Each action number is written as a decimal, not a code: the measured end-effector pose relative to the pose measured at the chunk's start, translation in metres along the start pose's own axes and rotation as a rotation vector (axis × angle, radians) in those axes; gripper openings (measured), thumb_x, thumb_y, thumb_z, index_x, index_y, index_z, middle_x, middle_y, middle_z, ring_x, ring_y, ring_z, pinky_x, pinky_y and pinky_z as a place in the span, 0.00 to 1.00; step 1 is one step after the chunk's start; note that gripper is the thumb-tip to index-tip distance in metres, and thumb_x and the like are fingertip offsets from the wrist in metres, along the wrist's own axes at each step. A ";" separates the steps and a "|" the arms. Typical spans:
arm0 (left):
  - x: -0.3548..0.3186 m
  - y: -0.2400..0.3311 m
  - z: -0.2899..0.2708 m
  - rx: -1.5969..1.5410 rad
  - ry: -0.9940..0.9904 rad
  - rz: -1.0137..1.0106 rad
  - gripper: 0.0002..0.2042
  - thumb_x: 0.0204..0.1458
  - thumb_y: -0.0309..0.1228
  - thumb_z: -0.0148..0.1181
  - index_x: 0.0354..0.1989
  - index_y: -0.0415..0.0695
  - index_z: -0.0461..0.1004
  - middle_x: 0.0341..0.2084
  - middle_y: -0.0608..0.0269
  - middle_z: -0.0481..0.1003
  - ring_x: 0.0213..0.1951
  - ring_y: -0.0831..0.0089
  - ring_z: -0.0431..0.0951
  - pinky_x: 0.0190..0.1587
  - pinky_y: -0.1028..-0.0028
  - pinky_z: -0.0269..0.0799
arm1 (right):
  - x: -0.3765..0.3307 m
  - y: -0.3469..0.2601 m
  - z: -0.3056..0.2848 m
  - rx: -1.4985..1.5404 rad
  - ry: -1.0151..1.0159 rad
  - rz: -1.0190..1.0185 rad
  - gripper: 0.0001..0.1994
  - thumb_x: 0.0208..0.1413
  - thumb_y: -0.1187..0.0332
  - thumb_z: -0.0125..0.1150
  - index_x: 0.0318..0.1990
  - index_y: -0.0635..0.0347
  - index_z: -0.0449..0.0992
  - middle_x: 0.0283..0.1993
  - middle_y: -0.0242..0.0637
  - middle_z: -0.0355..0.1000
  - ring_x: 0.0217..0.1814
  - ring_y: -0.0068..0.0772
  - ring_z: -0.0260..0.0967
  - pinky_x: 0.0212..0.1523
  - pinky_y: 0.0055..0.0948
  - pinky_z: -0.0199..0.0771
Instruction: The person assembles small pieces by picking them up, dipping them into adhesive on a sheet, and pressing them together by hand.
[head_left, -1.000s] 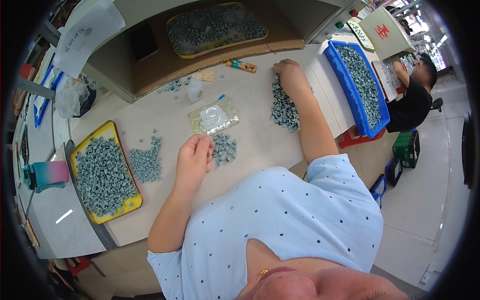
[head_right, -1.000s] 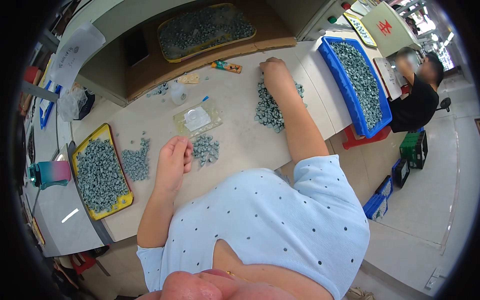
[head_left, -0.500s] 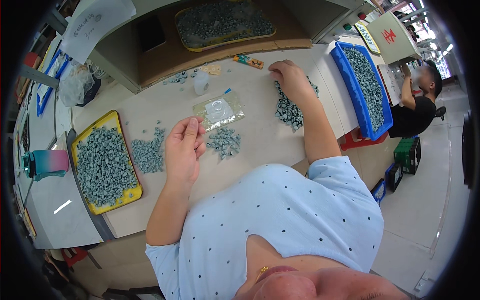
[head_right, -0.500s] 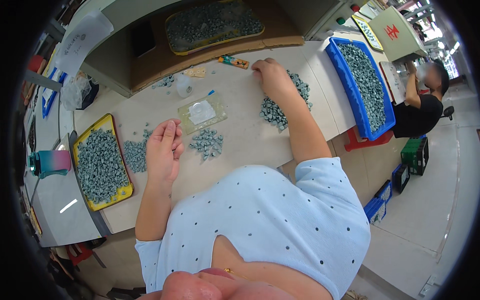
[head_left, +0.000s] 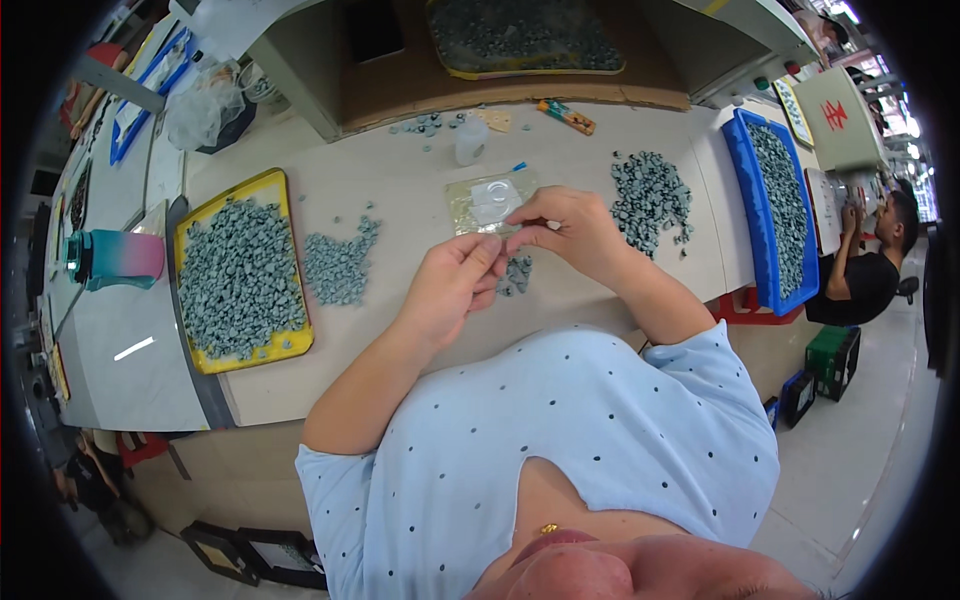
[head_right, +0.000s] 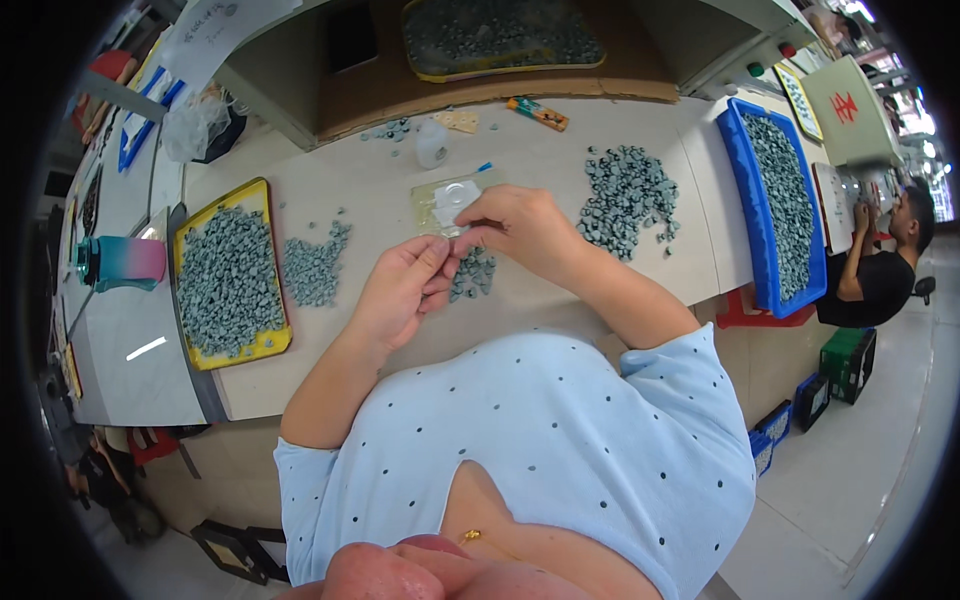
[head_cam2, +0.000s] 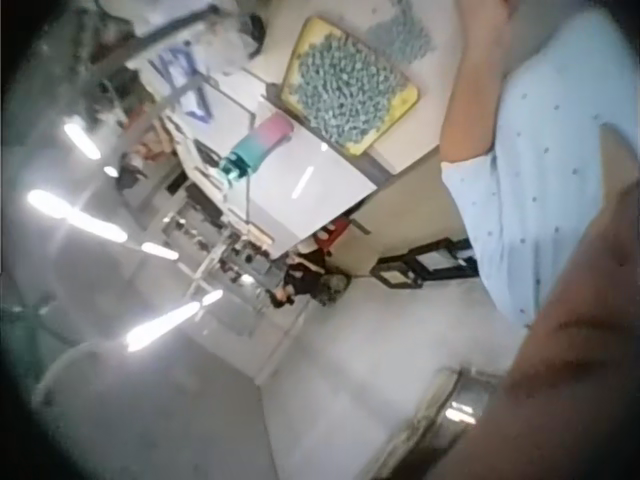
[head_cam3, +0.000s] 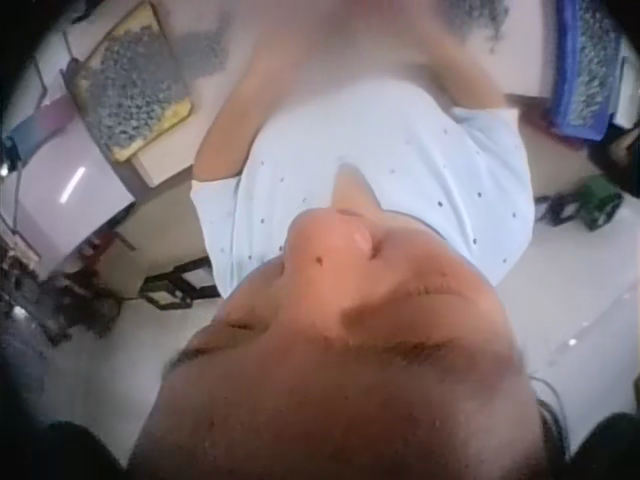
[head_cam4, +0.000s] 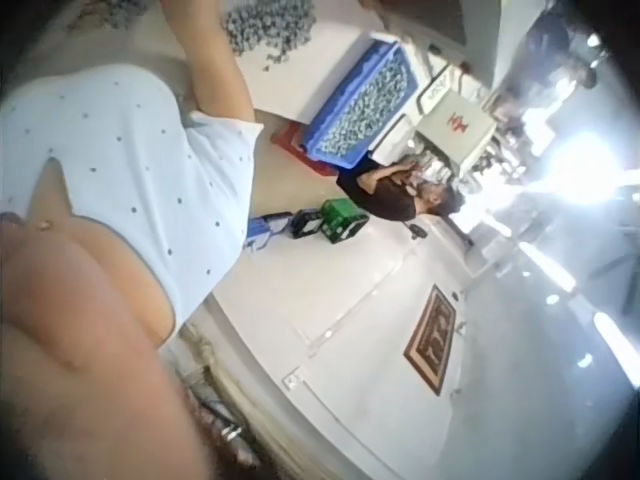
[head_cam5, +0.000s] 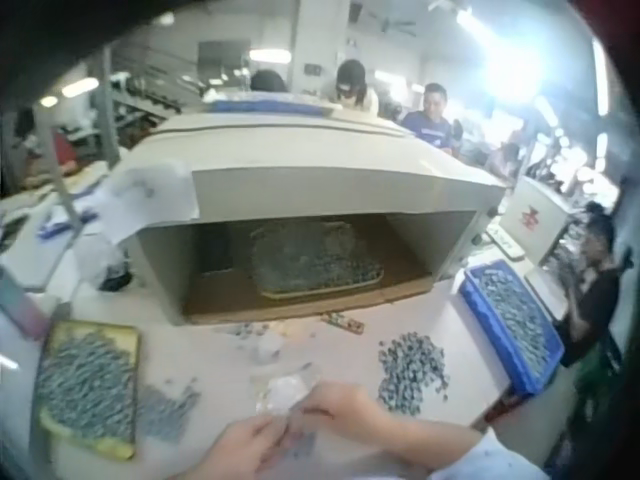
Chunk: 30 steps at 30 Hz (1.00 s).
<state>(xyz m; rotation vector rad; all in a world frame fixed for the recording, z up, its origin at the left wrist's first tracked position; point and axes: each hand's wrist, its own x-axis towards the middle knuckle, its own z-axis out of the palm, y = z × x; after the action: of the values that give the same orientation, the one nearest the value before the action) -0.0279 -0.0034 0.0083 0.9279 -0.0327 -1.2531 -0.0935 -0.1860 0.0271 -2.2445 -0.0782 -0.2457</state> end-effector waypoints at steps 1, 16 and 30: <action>-0.001 0.001 0.000 -0.001 0.008 0.003 0.10 0.59 0.33 0.48 0.35 0.39 0.70 0.23 0.69 0.65 0.19 0.86 0.55 0.19 0.84 0.52 | 0.000 -0.001 0.001 0.006 -0.004 -0.004 0.10 0.39 0.73 0.68 0.32 0.62 0.76 0.30 0.35 0.73 0.29 0.32 0.69 0.29 0.26 0.70; -0.004 0.003 -0.008 0.027 0.032 0.030 0.11 0.59 0.33 0.48 0.36 0.36 0.71 0.22 0.71 0.62 0.18 0.85 0.55 0.18 0.84 0.49 | 0.005 -0.010 0.004 -0.087 -0.062 -0.263 0.10 0.40 0.74 0.67 0.34 0.60 0.78 0.30 0.37 0.73 0.31 0.35 0.72 0.31 0.28 0.74; -0.001 0.005 0.001 -0.116 0.102 0.035 0.11 0.56 0.27 0.50 0.44 0.34 0.71 0.26 0.69 0.65 0.20 0.86 0.57 0.21 0.84 0.54 | 0.012 0.025 -0.003 -0.460 0.163 -0.415 0.10 0.38 0.76 0.66 0.32 0.60 0.76 0.28 0.32 0.71 0.29 0.33 0.70 0.29 0.28 0.72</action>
<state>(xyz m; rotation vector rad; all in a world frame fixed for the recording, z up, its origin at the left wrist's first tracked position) -0.0248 -0.0026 0.0124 0.8857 0.1029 -1.1620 -0.0790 -0.2043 0.0124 -2.6354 -0.4411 -0.7309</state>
